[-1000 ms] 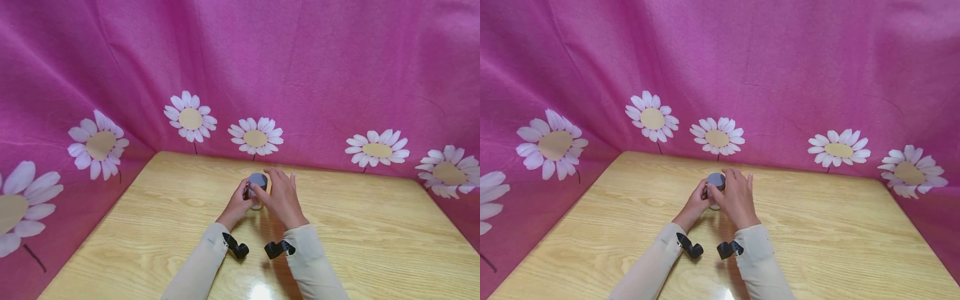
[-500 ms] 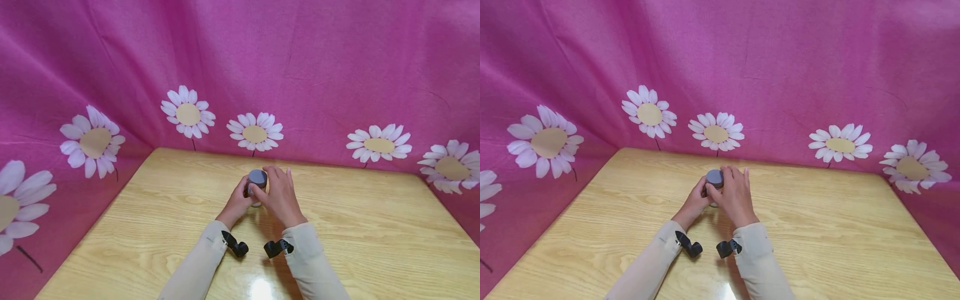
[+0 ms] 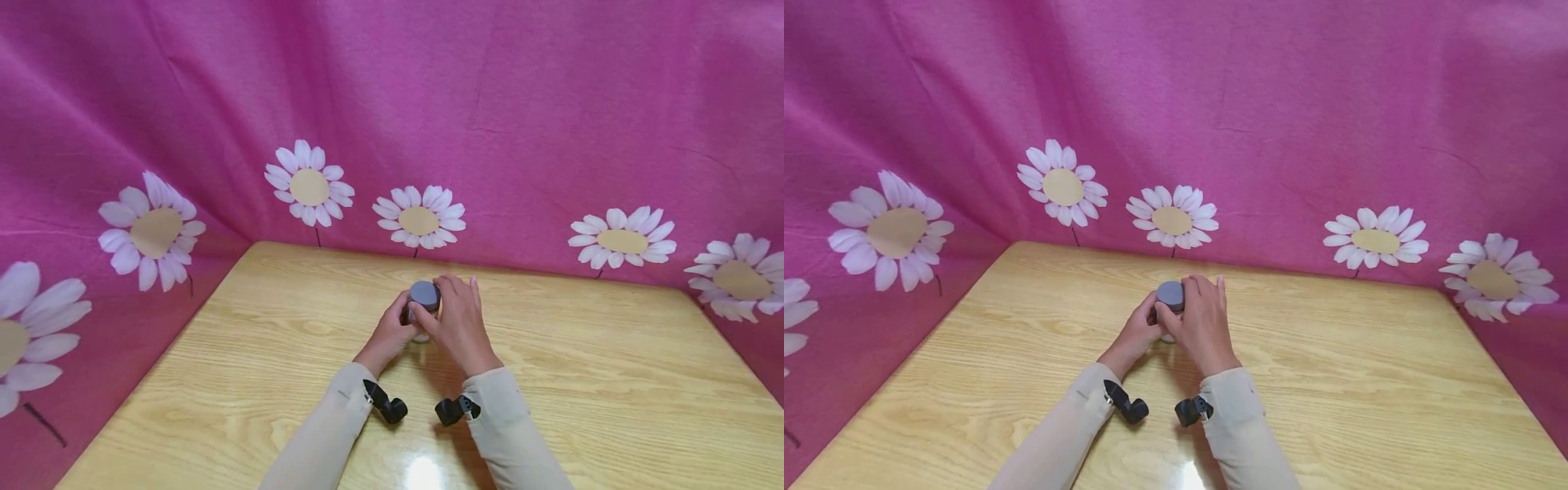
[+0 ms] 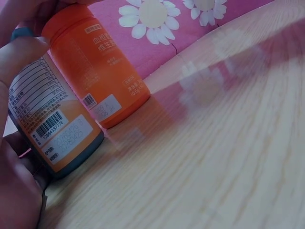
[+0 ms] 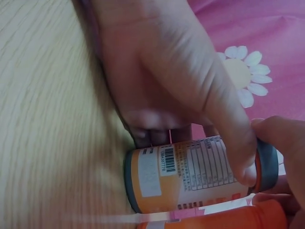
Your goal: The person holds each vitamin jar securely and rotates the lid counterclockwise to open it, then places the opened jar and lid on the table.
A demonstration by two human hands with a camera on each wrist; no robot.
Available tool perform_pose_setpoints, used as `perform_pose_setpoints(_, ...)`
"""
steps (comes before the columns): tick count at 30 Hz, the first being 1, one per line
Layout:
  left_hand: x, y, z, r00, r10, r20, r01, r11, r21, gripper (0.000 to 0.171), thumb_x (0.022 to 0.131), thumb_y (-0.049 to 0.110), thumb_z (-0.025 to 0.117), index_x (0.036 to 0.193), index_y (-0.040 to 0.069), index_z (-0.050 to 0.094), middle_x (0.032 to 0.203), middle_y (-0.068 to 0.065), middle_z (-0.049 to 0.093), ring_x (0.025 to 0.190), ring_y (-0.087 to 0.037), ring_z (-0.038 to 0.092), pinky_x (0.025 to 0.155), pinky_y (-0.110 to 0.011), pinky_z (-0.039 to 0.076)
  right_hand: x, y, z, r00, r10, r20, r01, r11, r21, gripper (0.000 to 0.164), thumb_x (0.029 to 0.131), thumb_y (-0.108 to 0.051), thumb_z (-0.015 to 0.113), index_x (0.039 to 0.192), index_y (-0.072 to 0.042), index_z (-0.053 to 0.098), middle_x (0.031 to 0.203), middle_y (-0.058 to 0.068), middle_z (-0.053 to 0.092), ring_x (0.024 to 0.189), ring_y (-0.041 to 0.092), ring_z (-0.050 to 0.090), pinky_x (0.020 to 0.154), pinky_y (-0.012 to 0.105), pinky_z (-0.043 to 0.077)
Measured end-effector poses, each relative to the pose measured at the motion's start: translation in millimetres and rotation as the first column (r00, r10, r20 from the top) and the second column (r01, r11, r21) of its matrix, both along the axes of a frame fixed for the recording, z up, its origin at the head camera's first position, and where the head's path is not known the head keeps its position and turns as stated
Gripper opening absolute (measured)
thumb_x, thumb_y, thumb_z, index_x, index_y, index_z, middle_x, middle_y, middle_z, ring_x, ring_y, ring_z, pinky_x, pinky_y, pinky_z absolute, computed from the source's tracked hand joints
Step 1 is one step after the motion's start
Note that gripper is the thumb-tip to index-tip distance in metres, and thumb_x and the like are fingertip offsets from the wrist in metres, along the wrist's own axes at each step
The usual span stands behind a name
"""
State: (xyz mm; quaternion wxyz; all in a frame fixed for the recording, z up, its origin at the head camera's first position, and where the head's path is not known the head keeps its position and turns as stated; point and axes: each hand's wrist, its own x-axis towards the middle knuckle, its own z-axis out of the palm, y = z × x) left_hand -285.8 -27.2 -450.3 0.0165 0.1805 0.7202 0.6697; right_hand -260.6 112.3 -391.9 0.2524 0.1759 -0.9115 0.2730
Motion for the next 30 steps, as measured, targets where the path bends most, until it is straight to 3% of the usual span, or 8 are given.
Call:
perform_pose_setpoints(4,-4.7,4.0,-10.4,1.0,0.019,-0.013,-0.019,1.0,-0.021,0.066,0.08,0.005,0.067,0.141,0.016,0.045,0.138,-0.007,0.051,0.129,-0.02,0.044,0.109,-0.039,0.031,0.5,2.2,-2.6,1.0,0.002,-0.015,-0.002,1.0,0.001,0.048,0.084,-0.035,0.074,0.111,0.002,0.059,0.113,0.015,0.059,0.111,0.031,0.052,0.114,0.056,0.01)
perform_pose_setpoints(12,-1.3,4.5,-11.2,0.999,0.045,-0.004,-0.045,0.993,-0.108,0.07,0.081,0.011,0.072,0.143,0.02,0.042,0.142,-0.006,0.047,0.133,-0.021,0.04,0.11,-0.043,0.03,-1.1,1.8,-6.2,0.999,0.009,-0.052,-0.009,1.0,-0.004,0.043,0.083,-0.034,0.075,0.104,0.001,0.059,0.104,0.013,0.059,0.103,0.029,0.053,0.113,0.058,0.012)
perform_pose_setpoints(26,-3.7,5.4,-11.9,0.998,0.053,0.016,-0.05,0.989,-0.143,0.072,0.084,0.012,0.071,0.147,0.018,0.036,0.144,-0.006,0.045,0.133,-0.02,0.04,0.11,-0.04,0.031,-3.4,0.6,-5.4,0.999,-0.003,-0.049,0.004,1.0,0.008,0.043,0.083,-0.036,0.073,0.102,0.0,0.059,0.099,0.011,0.059,0.097,0.028,0.054,0.113,0.055,0.013)
perform_pose_setpoints(30,-3.5,4.5,-11.4,0.998,0.059,-0.008,-0.059,0.987,-0.148,0.07,0.083,0.011,0.071,0.145,0.017,0.039,0.142,-0.006,0.047,0.132,-0.02,0.042,0.108,-0.04,0.033,-3.5,-0.3,-5.8,0.998,-0.004,-0.061,0.005,1.0,0.01,0.043,0.082,-0.036,0.073,0.101,-0.001,0.058,0.098,0.011,0.058,0.097,0.028,0.053,0.113,0.056,0.015)
